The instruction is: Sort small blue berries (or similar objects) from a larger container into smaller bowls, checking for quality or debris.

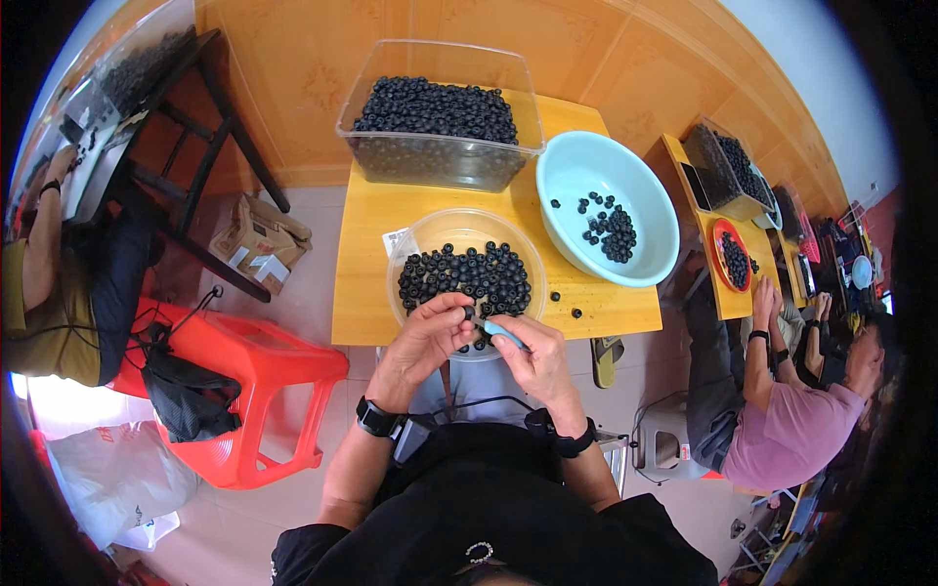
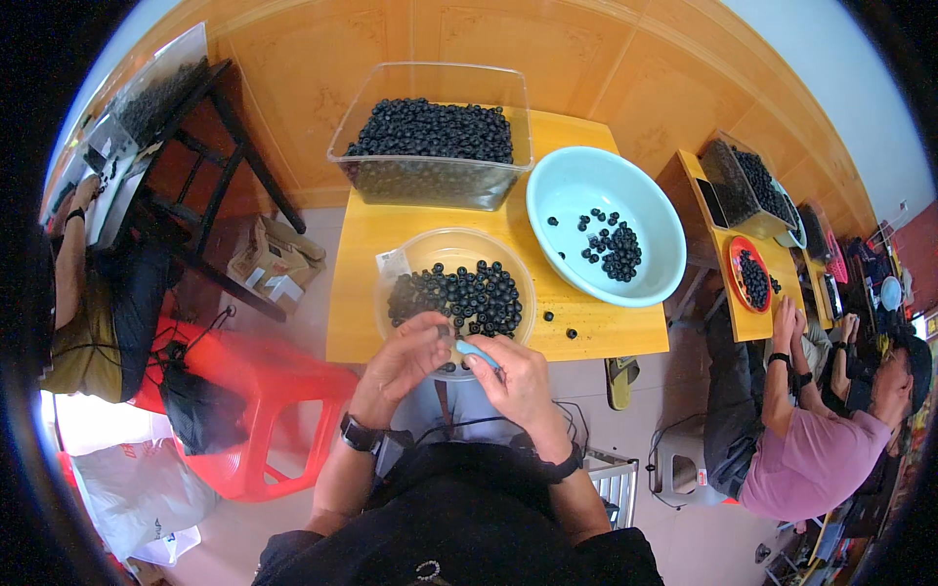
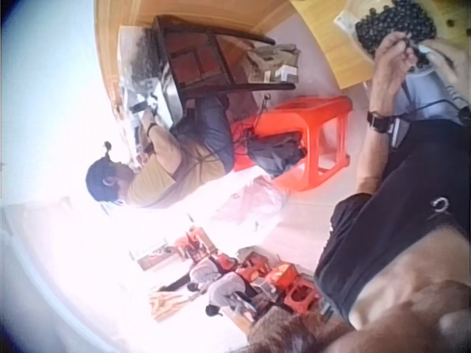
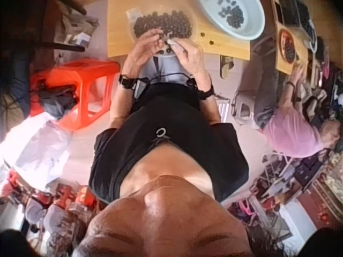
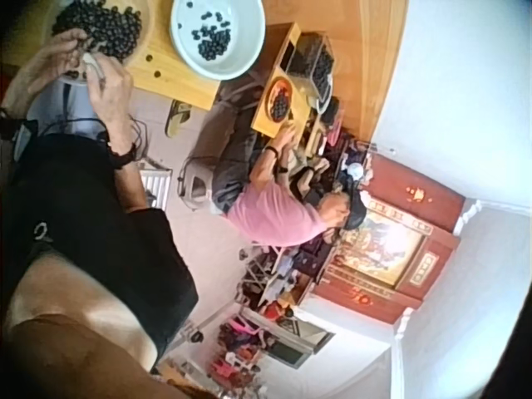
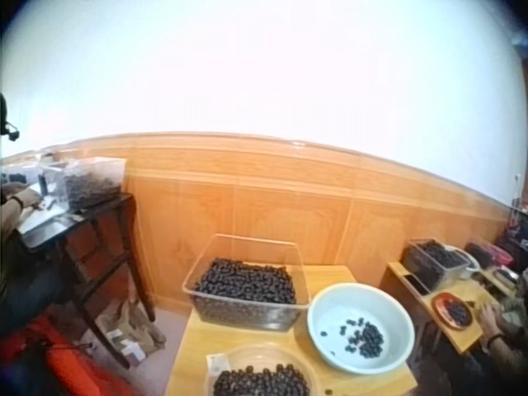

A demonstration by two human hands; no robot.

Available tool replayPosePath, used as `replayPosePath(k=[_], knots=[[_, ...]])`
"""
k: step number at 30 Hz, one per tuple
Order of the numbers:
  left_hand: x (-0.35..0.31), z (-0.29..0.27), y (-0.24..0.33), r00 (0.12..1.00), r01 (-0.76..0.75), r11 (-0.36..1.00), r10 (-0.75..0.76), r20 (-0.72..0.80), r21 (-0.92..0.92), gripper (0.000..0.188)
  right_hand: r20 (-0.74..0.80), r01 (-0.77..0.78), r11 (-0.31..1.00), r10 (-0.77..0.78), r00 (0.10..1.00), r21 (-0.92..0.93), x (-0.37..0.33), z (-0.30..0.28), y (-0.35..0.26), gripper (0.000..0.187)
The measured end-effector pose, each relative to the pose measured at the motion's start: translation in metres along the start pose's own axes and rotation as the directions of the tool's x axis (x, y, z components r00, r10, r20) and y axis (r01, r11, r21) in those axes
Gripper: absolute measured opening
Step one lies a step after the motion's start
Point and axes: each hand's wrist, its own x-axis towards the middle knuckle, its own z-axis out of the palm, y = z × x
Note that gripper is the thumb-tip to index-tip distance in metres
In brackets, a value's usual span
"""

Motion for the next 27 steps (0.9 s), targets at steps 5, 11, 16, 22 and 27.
replayPosePath(k=[5,11,16,22,27], knots=[[-0.002,0.001,0.000,1.000,0.009,1.000,-0.009,0.023,-0.008,0.018,0.016,0.045,0.997,-0.044,0.999,-0.061,0.003,0.003,-0.001,0.018],[-0.004,0.005,0.001,1.000,0.017,1.000,-0.017,0.002,0.001,0.018,0.021,0.028,0.994,-0.026,0.999,-0.106,0.004,0.000,-0.004,0.018],[-0.004,0.005,0.002,1.000,0.025,1.000,-0.025,0.001,0.004,0.016,0.019,0.041,0.993,-0.039,0.999,-0.113,0.004,0.000,-0.003,0.018],[-0.004,0.005,0.004,0.999,0.036,0.999,-0.036,0.014,0.008,0.013,0.020,0.104,0.984,-0.102,0.995,-0.146,0.007,0.000,0.001,0.018],[-0.005,0.008,0.007,0.999,0.036,0.999,-0.036,0.037,0.019,0.011,-0.053,0.084,0.979,-0.095,0.994,-0.188,0.013,0.001,0.022,0.017]])
